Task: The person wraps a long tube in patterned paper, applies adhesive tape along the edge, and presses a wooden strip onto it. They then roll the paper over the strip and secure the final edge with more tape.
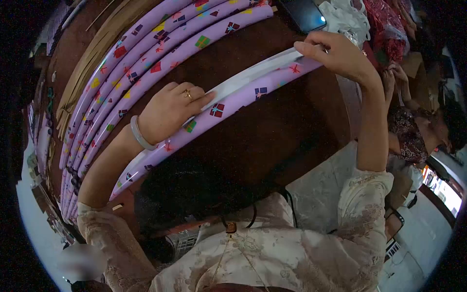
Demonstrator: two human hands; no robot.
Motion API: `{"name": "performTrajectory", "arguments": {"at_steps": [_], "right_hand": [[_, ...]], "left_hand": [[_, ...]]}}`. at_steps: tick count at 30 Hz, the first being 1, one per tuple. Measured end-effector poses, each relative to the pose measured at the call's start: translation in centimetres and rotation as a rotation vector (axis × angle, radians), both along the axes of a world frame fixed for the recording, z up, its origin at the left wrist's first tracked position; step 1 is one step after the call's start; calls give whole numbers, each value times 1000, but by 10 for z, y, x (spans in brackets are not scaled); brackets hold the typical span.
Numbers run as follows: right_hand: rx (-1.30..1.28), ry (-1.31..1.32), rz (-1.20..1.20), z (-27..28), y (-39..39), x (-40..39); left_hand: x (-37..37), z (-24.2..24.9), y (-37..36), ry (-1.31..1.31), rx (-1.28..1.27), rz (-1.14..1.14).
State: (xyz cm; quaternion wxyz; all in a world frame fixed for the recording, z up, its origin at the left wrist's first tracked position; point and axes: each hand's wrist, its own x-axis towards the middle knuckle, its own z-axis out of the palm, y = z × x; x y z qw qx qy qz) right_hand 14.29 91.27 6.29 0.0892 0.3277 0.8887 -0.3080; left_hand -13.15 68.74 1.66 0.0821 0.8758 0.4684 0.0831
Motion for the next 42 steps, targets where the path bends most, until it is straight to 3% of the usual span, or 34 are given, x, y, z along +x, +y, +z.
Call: {"name": "performTrajectory", "arguments": {"at_steps": [3,5,9,15,23,42], "right_hand": [[-166,11,-128,-4,-1,8],[-107,222,-135,-13,-5,14],[-62,142,-105,-14,-19,16],[112,333,-188,-30,-27,23],[629,340,-71,-38,-33,13],[611,246,-198,-36,-37,8]], "left_hand": [[-4,6,-2,10,-32,-40],[-7,13,-3,8,-67,-74],[-9,15,-1,27,-88,-100],[-11,13,15,-110,-9,-132],[-9,9,20,-38,54,-239],[-1,3,40,-177,-33,-256]]}}
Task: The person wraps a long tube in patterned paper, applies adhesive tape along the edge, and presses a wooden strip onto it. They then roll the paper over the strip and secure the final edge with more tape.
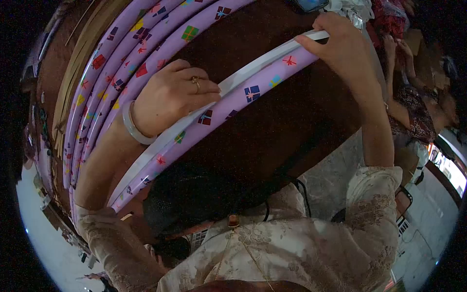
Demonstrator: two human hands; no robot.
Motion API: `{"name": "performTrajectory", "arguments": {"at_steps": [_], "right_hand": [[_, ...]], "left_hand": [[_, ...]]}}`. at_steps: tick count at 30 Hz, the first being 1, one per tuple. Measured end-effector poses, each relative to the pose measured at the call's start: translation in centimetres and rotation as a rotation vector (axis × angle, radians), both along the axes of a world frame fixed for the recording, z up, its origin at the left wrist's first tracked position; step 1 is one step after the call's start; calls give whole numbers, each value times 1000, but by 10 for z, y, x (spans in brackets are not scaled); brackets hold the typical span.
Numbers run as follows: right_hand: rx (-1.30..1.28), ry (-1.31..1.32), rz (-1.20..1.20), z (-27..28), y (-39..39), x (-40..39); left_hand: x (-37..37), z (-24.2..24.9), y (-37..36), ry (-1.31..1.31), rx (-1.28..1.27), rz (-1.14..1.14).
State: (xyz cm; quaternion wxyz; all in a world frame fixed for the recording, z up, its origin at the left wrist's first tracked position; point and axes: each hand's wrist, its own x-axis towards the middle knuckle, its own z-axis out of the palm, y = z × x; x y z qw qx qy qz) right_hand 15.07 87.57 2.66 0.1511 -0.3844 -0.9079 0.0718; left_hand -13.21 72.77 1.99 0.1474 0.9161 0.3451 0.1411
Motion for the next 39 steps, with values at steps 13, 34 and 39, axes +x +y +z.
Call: {"name": "performTrajectory", "arguments": {"at_steps": [13,34,39], "right_hand": [[47,-76,-33,3,-2,-5],[98,-233,-42,6,0,-6],[-49,-242,-87,10,-4,-15]], "left_hand": [[14,-10,12,-95,9,85],[21,6,20,105,-65,12],[25,13,30,102,-75,-24]]}}
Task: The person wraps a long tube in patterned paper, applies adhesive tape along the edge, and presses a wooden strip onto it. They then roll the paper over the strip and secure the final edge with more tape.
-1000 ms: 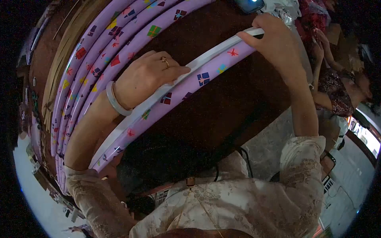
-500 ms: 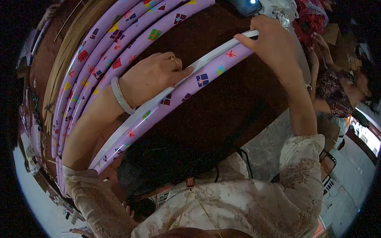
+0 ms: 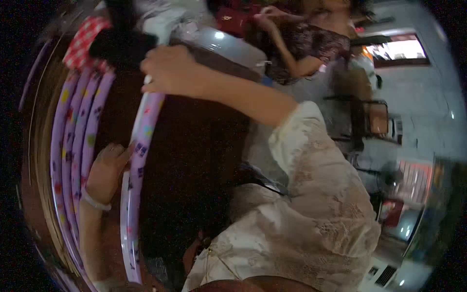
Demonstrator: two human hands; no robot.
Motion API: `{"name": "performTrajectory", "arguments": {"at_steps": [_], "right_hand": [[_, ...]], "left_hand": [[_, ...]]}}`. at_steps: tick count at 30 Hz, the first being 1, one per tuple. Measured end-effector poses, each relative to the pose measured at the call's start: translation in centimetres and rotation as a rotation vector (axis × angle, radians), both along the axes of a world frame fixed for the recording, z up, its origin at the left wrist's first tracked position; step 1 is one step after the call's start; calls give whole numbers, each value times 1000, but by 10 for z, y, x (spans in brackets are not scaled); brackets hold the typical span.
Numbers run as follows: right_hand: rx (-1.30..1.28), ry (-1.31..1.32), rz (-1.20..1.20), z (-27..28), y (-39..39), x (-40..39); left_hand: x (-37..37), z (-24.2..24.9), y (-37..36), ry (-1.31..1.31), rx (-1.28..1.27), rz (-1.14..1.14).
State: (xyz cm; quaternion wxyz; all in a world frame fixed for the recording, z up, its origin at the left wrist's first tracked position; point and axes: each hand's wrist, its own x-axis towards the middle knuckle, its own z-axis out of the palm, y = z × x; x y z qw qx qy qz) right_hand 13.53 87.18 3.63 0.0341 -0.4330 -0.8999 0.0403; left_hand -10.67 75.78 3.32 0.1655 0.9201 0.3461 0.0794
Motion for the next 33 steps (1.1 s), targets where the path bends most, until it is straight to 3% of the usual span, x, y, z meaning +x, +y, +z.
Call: {"name": "performTrajectory", "arguments": {"at_steps": [2,5,10,13,14,16,18,21,29,33], "right_hand": [[9,-63,0,-2,-1,-5],[49,-17,2,-2,-12,-8],[55,40,-8,-5,-13,-2],[6,-20,-26,1,-13,-3],[141,68,10,-4,-14,0],[43,-49,-43,2,-14,-1],[138,12,-22,-6,-12,1],[74,-124,-54,13,-15,-4],[-115,88,130,28,-8,4],[-182,121,161,30,1,13]], "left_hand": [[0,8,0,124,-174,57],[5,18,-5,102,22,-25],[8,24,-1,168,-43,-37],[8,17,3,90,14,-67],[11,12,4,28,0,-40],[15,5,7,-54,29,-5],[20,3,10,-66,77,10],[18,-6,12,-166,69,18],[15,-20,21,-159,162,0],[14,-20,26,-5,265,-44]]}}
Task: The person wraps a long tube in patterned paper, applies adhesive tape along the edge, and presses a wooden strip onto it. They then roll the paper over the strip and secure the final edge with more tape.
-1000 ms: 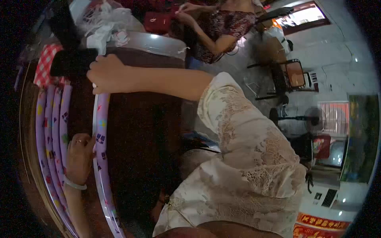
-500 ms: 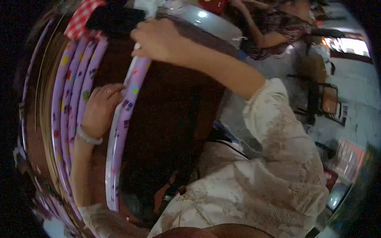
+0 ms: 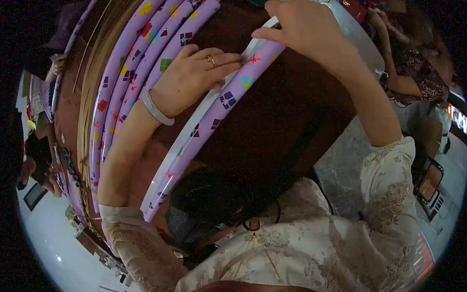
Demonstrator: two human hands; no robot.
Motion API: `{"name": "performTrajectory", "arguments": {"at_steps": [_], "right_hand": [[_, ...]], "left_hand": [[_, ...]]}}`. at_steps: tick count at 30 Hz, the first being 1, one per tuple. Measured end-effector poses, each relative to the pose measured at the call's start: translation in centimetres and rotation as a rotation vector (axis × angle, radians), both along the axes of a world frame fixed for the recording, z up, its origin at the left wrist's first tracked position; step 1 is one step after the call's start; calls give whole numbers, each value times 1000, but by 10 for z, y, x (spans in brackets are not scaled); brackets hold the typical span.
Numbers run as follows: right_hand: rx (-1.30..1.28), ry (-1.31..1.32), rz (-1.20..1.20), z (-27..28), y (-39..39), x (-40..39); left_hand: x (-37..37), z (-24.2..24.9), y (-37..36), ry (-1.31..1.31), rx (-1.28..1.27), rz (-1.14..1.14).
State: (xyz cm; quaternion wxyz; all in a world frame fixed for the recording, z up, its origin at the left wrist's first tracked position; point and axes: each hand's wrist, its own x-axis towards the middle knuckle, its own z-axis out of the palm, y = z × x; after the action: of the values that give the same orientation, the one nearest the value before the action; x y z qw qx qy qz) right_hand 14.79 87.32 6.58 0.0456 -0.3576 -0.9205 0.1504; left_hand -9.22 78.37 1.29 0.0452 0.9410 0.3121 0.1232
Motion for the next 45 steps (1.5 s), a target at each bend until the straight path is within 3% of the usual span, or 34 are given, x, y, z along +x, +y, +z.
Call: {"name": "performTrajectory", "arguments": {"at_steps": [9,12,15,22,24,45], "right_hand": [[-121,79,79,6,13,18],[-282,56,18,2,19,24],[-176,178,210,-22,28,38],[-290,505,10,-32,44,44],[-189,383,5,-24,42,43],[339,371,-70,-43,26,43]], "left_hand": [[8,11,11,122,-107,2],[10,17,15,138,-143,5],[12,19,13,184,-152,-7],[19,26,19,177,-191,-7],[20,31,21,173,-215,-3],[39,39,30,401,-164,-2]]}}
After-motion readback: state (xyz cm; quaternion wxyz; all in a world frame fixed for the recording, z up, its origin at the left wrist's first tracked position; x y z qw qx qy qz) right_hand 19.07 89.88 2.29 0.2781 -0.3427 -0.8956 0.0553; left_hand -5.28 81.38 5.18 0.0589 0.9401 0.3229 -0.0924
